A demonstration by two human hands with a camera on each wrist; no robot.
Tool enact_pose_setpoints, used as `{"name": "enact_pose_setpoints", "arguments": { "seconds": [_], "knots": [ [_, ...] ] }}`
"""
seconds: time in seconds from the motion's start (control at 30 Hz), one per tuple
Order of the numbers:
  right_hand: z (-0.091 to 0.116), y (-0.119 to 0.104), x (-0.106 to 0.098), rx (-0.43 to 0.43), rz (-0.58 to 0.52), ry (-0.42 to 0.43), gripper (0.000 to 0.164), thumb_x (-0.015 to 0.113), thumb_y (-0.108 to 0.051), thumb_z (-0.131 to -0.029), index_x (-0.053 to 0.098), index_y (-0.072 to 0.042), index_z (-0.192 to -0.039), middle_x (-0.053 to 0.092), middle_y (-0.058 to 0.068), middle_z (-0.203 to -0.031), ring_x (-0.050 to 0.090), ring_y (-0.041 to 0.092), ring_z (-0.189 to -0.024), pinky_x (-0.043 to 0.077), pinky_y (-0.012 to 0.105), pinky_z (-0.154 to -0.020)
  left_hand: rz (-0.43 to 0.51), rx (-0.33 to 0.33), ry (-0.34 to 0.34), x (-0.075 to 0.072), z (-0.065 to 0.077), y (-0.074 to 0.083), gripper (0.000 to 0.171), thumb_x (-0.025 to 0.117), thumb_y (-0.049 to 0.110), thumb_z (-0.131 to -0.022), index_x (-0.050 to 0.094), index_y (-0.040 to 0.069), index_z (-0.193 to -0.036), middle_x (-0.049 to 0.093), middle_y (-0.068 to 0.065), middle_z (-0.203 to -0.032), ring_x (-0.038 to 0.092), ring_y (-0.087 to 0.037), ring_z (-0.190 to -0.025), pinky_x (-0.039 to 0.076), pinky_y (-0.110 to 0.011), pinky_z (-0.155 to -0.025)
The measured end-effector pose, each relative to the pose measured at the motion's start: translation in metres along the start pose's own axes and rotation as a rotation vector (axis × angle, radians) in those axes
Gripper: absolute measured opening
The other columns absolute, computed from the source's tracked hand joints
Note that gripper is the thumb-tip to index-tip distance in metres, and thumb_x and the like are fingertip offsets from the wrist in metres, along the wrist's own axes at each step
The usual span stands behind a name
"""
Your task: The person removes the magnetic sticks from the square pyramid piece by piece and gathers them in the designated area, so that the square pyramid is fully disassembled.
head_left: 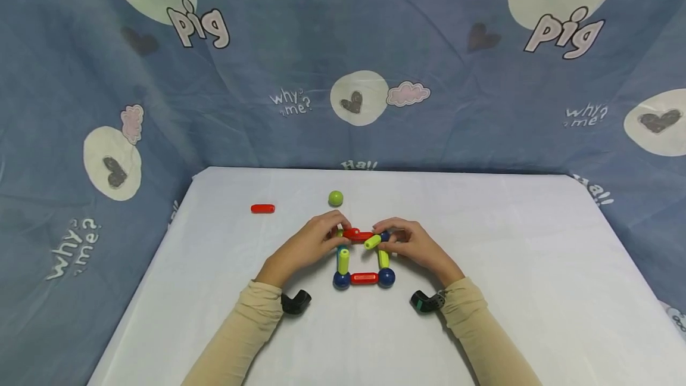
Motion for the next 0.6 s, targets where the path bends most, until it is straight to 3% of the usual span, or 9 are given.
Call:
{"name": "enact_pose_setpoints", "arguments": {
  "seconds": [0.6],
  "knots": [
    [0.0002,0.0022,0.0003,0.034,-0.008,-0.006,0.031,0.076,-0.009,-0.093,0.071,-0.008,-0.124,0.063,0.015,-0.139,0.061,0.009,-0.075,0.052,0.025,-0.059,0.05,-0.053,0.037,-0.0003,-0.0002,-0.0052,0.016,0.064,0.022,-0.103,0.059,0.014,-0.116,0.063,0.001,-0.09,0.056,-0.013,-0.08,0.05,-0.03,-0.076]
  ]
}}
Point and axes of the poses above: each hand's wrist, its own z-axis away from the middle knuckle, its own x-axis out of the palm, y = z × x, the point moved 7 cm from there along -z, towards the middle knuckle
